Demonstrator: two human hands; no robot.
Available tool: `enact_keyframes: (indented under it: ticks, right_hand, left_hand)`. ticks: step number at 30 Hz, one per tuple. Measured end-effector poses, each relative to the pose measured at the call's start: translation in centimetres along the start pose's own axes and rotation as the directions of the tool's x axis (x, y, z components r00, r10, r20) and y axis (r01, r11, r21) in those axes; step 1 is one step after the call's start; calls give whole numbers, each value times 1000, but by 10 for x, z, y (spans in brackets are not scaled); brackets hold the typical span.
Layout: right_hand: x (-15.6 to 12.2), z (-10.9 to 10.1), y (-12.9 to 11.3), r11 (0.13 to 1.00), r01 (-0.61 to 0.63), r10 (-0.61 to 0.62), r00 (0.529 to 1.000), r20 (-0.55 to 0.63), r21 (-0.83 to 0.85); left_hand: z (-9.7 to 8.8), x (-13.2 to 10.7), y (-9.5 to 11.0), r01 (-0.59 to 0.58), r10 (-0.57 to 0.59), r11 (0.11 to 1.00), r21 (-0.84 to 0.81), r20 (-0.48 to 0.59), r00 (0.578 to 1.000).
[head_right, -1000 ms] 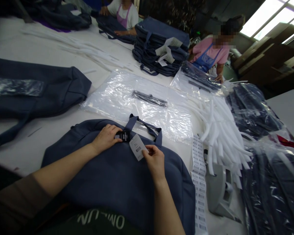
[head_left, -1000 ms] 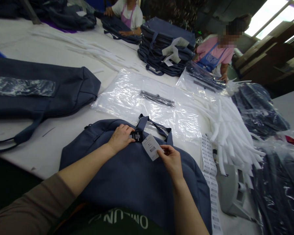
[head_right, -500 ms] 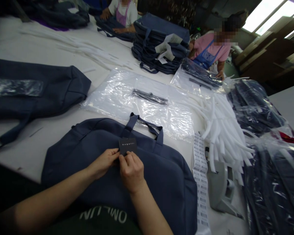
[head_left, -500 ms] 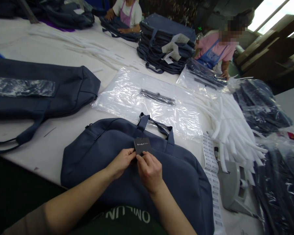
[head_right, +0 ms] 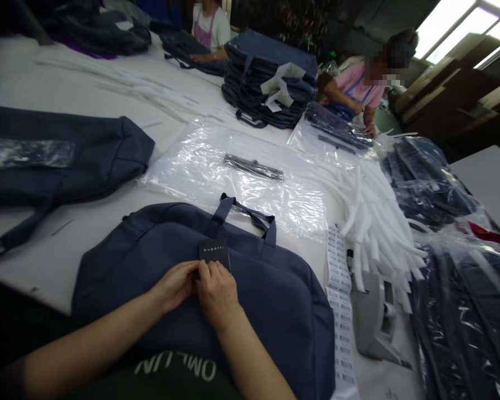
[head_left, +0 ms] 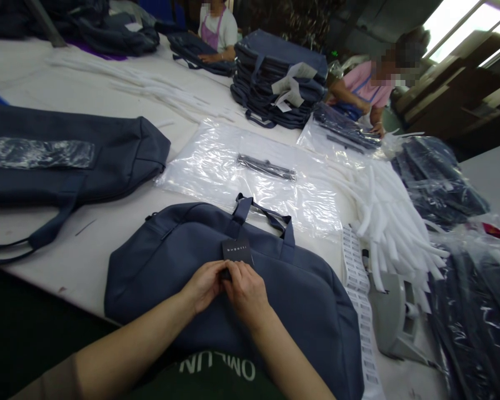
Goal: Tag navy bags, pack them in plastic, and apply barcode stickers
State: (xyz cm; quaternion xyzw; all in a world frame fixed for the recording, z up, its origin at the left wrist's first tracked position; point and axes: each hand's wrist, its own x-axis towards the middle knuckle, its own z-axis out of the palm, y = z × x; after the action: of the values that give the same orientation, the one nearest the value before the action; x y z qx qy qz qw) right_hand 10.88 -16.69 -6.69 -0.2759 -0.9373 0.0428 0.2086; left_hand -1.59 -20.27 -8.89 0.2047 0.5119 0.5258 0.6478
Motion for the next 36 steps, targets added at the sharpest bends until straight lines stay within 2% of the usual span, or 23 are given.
enact_keyframes:
  ticks: [4,5,6,7,8,9,10,11,13,15,16,17,18,19,20,21,22,23,25,28,30,33,36]
  right_hand:
    - [-5,4,3,996,61,-55,995,80,-66]
    - [-3,7,3,994,84,-78,993,88,-75]
    - [1,11,2,991,105,-96,990,104,-81]
    - [7,15,0,990,118,-106,985,133,-79]
    - [14,20,-2,990,122,-109,979,172,-69]
    - [20,23,-4,991,122,-107,971,213,-54]
    - [23,24,-7,991,122,-107,963,249,-46]
    - [23,23,-9,992,119,-106,955,276,-33]
    - [1,13,-15,996,56,-75,954,291,73]
    - [-50,-1,-22,921,-199,85,942,325,335]
    - [-83,-8,-27,766,-418,232,888,396,488]
    - [-117,-13,-33,502,-662,403,749,526,557]
    - [-149,-16,-41,172,-805,562,554,615,568]
    - [-175,-16,-49,-163,-789,634,376,676,592]
    - [-194,-15,-57,-428,-677,666,212,715,599]
    - [-204,-11,-64,-601,-505,675,95,732,619]
    - [-206,-6,-70,-688,-327,678,28,735,647]
    - [-201,0,-74,-714,-179,690,-13,724,677]
    - [-182,12,-77,-687,9,724,-78,686,726]
    - [-155,22,-77,-609,103,758,-217,615,786]
    - [-149,24,-78,-568,139,761,-288,582,811]
    - [-148,23,-81,-561,196,742,-312,594,804]
    - [-137,24,-81,-501,198,806,-247,538,842]
  left_hand:
    - [-14,-5,15,36,-43,973,227,26,999]
    - [-20,-7,24,-15,17,936,350,-1,1000]
    - [-27,-8,34,-107,141,854,509,-29,990]
    - [-32,-9,43,-215,309,707,673,-21,951]
    - [-35,-7,51,-308,465,505,806,47,884]
    - [-37,-4,56,-368,555,284,885,162,816]
    - [-38,2,57,-404,562,102,909,282,778]
    - [-37,8,56,-431,503,-6,903,375,779]
    - [-36,21,44,-462,359,-115,879,471,806]
    - [-39,31,26,-464,306,-171,869,495,813]
    - [-42,34,17,-465,310,-202,862,507,804]
    - [-46,36,9,-466,319,-248,849,526,789]
    - [-50,36,3,-466,330,-301,832,550,767]
    - [-55,37,-1,-465,342,-353,812,575,743]
    - [-58,37,-4,-465,354,-395,792,598,719]
    - [-61,38,-6,-466,365,-423,777,617,697]
    - [-63,39,-7,-468,376,-440,766,631,678]
    - [-64,41,-7,-475,384,-450,756,644,662]
    - [-65,44,-6,-495,390,-461,736,670,632]
    - [-67,49,-5,-519,388,-471,713,696,604]
    - [-69,52,-6,-523,396,-472,710,701,593]
    - [-71,55,-7,-534,415,-458,711,702,579]
    - [-69,58,-8,-562,428,-407,720,694,579]
